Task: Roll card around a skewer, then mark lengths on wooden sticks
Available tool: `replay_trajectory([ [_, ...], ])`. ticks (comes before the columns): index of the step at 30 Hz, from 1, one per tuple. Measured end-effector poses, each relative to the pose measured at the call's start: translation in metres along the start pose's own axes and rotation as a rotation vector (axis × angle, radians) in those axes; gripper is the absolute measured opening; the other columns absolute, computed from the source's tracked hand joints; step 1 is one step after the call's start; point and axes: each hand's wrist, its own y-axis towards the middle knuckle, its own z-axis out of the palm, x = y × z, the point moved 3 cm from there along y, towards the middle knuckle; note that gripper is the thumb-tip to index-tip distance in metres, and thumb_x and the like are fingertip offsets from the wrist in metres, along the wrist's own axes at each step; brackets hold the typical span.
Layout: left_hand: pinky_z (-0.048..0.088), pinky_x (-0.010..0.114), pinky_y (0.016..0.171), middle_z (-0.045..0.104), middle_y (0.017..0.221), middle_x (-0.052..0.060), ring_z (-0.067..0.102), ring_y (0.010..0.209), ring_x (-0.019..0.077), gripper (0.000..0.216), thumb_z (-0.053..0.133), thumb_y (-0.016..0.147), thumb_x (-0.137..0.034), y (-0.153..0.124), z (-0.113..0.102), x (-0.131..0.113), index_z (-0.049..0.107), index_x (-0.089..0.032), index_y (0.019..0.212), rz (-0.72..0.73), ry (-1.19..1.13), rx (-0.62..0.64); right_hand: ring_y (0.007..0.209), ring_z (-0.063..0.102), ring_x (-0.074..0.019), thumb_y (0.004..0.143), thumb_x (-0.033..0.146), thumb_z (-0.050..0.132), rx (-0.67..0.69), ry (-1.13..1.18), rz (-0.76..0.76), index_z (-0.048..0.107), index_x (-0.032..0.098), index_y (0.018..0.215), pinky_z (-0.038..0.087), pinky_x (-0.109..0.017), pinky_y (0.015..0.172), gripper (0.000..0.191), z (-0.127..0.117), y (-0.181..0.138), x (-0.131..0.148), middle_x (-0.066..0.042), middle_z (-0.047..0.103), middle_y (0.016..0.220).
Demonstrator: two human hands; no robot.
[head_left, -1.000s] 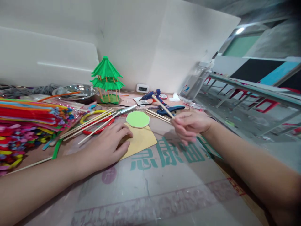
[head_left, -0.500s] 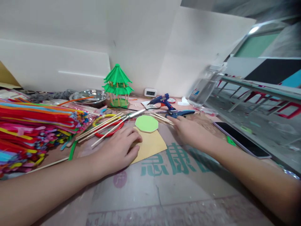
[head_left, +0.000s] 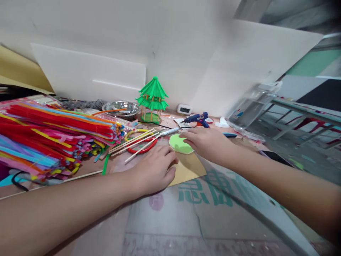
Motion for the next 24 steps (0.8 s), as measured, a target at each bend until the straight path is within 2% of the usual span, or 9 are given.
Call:
replay_trajectory([
  [4,0.047,0.048,0.101,0.061,0.112,0.011,0.055,0.111,0.0284,0.017,0.05,0.095,-0.024,0.0,0.001,0.001,0.064,-0.017,0.102,0.003,0.033,0.005,0.089,0.067,-0.0227,0.098,0.015,0.053,-0.014,-0.001,-0.178,0.066,0.016,0.122,0.034,-0.03,0.065,0.027,0.004,0.054,0.022,-0.01,0.073,0.099],
  [7,0.048,0.05,0.099,0.062,0.108,0.01,0.055,0.108,0.0287,0.019,0.05,0.095,-0.024,0.0,0.001,0.0,0.065,-0.016,0.104,-0.008,0.035,0.004,0.088,0.065,-0.0232,0.101,0.015,0.048,0.048,-0.053,-0.282,0.065,0.013,0.117,0.034,-0.031,0.066,0.023,0.012,0.083,0.037,-0.012,0.071,0.101],
  [11,0.048,0.049,0.098,0.062,0.109,0.01,0.056,0.107,0.0279,0.018,0.05,0.094,-0.023,0.0,0.0,-0.001,0.065,-0.016,0.103,-0.009,0.024,0.01,0.089,0.065,-0.0251,0.103,0.012,0.04,0.09,-0.132,-0.339,0.066,0.01,0.103,0.037,-0.034,0.07,0.025,0.023,0.097,0.047,-0.015,0.072,0.099],
  [15,0.049,0.048,0.097,0.062,0.108,0.01,0.057,0.106,0.0277,0.016,0.051,0.093,-0.022,-0.001,-0.001,-0.001,0.064,-0.017,0.101,-0.008,0.015,0.008,0.087,0.065,-0.0245,0.102,0.012,0.042,0.034,-0.06,-0.334,0.064,0.011,0.099,0.037,-0.033,0.069,0.022,0.028,0.095,0.042,-0.014,0.071,0.096],
  [18,0.049,0.047,0.097,0.062,0.108,0.01,0.057,0.107,0.0276,0.016,0.051,0.093,-0.022,-0.001,0.0,0.0,0.064,-0.018,0.101,-0.006,0.012,-0.009,0.077,0.062,-0.021,0.097,0.016,0.049,-0.107,0.251,-0.096,0.061,0.014,0.096,0.038,-0.031,0.065,0.013,0.02,0.086,0.026,-0.011,0.07,0.086],
  [20,0.049,0.047,0.098,0.062,0.109,0.01,0.056,0.109,0.0278,0.016,0.052,0.093,-0.022,-0.001,0.001,0.001,0.064,-0.018,0.101,0.007,0.005,-0.023,0.064,0.058,-0.0165,0.095,0.022,0.051,-0.186,0.671,0.142,0.057,0.017,0.093,0.038,-0.028,0.06,0.007,0.013,0.071,0.014,-0.004,0.066,0.073],
  [22,0.049,0.048,0.1,0.063,0.111,0.011,0.056,0.11,0.028,0.015,0.053,0.093,-0.023,-0.001,0.002,0.002,0.065,-0.017,0.101,0.02,-0.007,-0.03,0.054,0.054,-0.0134,0.094,0.032,0.055,-0.165,1.181,0.314,0.053,0.02,0.091,0.039,-0.025,0.053,0.013,0.008,0.051,0.009,0.002,0.062,0.063],
  [24,0.048,0.048,0.101,0.064,0.111,0.011,0.057,0.109,0.0275,0.016,0.052,0.094,-0.024,-0.001,0.003,0.003,0.065,-0.017,0.101,0.028,-0.025,-0.041,0.048,0.053,-0.0115,0.09,0.043,0.064,-0.095,1.589,0.419,0.054,0.02,0.088,0.039,-0.023,0.047,0.025,0.005,0.028,0.012,0.003,0.062,0.059],
])
